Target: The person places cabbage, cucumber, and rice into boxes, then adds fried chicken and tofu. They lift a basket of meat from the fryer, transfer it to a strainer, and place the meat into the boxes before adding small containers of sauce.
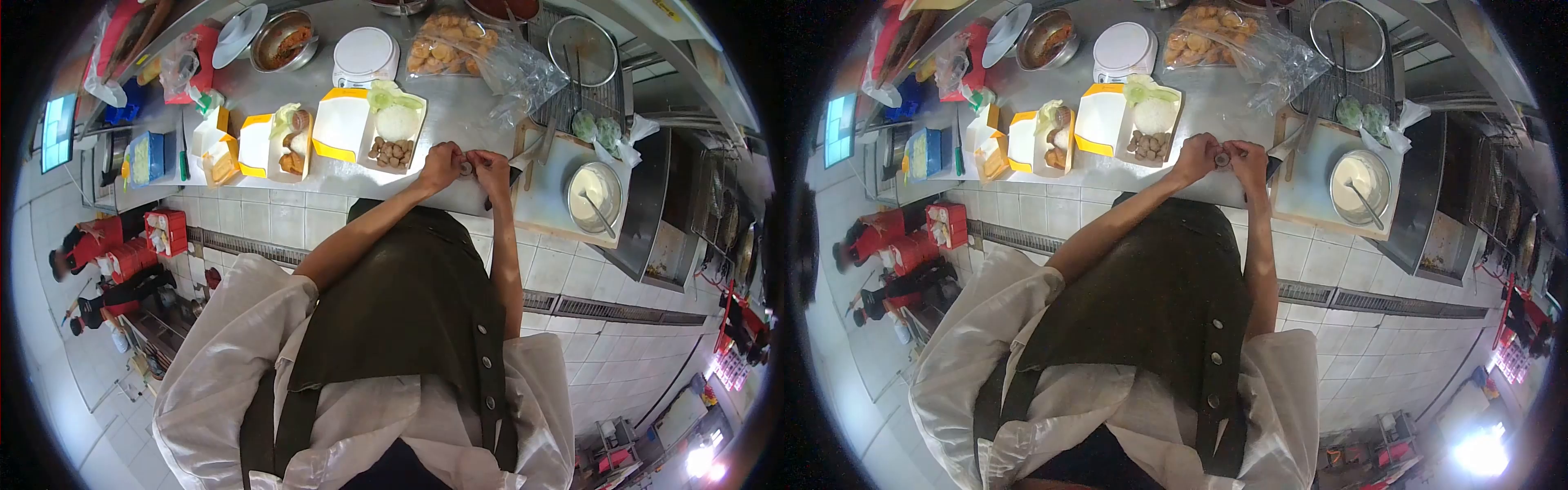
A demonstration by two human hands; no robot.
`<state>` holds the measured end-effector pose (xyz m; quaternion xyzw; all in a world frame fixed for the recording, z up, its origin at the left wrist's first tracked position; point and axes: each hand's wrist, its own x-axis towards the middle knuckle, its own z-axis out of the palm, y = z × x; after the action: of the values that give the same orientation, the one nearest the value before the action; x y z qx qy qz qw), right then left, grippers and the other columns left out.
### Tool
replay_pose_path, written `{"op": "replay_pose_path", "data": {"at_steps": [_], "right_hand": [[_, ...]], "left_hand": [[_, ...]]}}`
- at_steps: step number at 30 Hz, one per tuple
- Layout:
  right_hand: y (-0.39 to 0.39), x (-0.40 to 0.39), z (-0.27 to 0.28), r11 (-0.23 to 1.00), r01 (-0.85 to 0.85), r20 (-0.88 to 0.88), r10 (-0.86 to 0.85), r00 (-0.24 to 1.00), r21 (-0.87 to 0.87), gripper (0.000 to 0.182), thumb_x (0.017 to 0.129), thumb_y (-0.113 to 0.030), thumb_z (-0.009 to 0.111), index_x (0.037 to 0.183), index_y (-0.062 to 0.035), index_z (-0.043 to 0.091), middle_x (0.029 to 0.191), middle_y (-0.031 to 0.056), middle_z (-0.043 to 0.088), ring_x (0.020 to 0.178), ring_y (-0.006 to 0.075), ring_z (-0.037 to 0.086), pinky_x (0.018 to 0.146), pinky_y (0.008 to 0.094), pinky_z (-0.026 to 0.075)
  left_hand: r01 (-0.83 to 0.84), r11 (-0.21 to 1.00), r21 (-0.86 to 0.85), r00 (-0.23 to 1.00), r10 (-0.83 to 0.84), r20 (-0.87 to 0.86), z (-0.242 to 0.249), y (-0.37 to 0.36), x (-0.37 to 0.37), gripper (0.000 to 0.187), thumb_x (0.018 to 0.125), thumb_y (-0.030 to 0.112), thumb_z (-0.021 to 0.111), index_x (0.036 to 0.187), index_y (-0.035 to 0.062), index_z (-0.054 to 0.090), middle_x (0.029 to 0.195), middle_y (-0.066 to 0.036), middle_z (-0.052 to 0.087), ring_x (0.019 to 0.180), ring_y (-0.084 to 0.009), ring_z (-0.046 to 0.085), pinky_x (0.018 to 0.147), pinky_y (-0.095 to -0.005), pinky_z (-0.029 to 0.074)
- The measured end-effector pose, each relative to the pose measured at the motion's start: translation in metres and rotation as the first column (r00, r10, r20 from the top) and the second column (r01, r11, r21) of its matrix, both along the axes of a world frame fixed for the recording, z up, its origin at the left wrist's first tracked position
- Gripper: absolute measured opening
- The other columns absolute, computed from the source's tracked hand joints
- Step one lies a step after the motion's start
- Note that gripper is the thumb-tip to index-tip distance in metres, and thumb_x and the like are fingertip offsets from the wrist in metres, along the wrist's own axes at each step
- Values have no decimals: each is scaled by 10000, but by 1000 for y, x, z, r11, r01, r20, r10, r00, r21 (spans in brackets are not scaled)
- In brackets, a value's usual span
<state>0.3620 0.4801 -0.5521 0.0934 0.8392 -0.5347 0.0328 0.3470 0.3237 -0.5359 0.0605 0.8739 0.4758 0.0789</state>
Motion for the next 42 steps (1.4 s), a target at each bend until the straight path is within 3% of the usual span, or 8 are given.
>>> {"op": "replay_pose_path", "data": {"at_steps": [6,12,15,28,31,37,39,42], "right_hand": [[3,20,-16,949,55,142,-11,990,-311,253,922,-72,629,1161,-96,707,717,-16,607,595,57,509,469,236,414],[-11,44,1,990,48,-113,-33,993,131,491,835,26,647,1288,-163,631,960,85,611,781,173,604,665,290,522],[-25,52,26,996,93,-84,-92,992,10,564,811,31,671,1326,-183,588,1066,158,578,866,239,644,707,298,540],[-69,-30,80,954,-49,89,79,993,-297,208,933,-47,579,1113,-77,680,972,126,616,692,203,654,587,303,542],[-104,-79,85,936,-300,-249,341,907,186,223,920,-57,583,1119,-86,679,969,147,639,785,248,638,691,355,522],[-118,-100,83,800,-328,-150,454,878,502,256,893,-107,584,1138,-82,654,971,182,594,863,358,614,771,446,503],[-114,-93,94,840,-242,-237,392,889,485,376,874,-120,629,1245,-86,578,967,151,601,865,355,623,763,442,514],[-91,-89,55,961,-272,196,278,941,-55,586,857,-190,696,1381,-124,443,1022,115,618,881,343,637,767,454,530]], "left_hand": [[-21,1000,-15,1000,21,-23,-13,2,-3,104,774,55,704,821,-15,644,766,-185,653,732,-316,651,670,-401,510],[-31,1000,-4,997,31,-67,-10,2,0,145,764,77,727,829,-18,639,764,-176,656,713,-295,659,660,-382,515],[-31,1000,6,996,31,-80,-8,3,1,153,762,84,734,832,-17,641,754,-167,657,703,-294,655,655,-379,512],[-366,794,486,922,236,308,64,-78,22,272,935,270,652,1073,55,558,899,-32,627,785,-130,637,624,-268,546],[-651,650,392,738,424,524,68,-142,57,248,930,245,652,996,83,477,955,-48,598,763,-122,607,598,-278,542],[-769,359,529,636,343,691,-1,-179,82,523,886,270,682,1286,45,432,1090,-62,577,948,-145,589,834,-320,522],[-748,500,437,646,398,651,17,-171,64,594,850,310,737,1284,22,450,1102,-80,595,946,-159,587,836,-320,512],[-717,535,446,686,432,585,-10,-164,61,667,814,340,786,1301,27,456,1169,-105,605,1012,-191,599,859,-345,504]]}}
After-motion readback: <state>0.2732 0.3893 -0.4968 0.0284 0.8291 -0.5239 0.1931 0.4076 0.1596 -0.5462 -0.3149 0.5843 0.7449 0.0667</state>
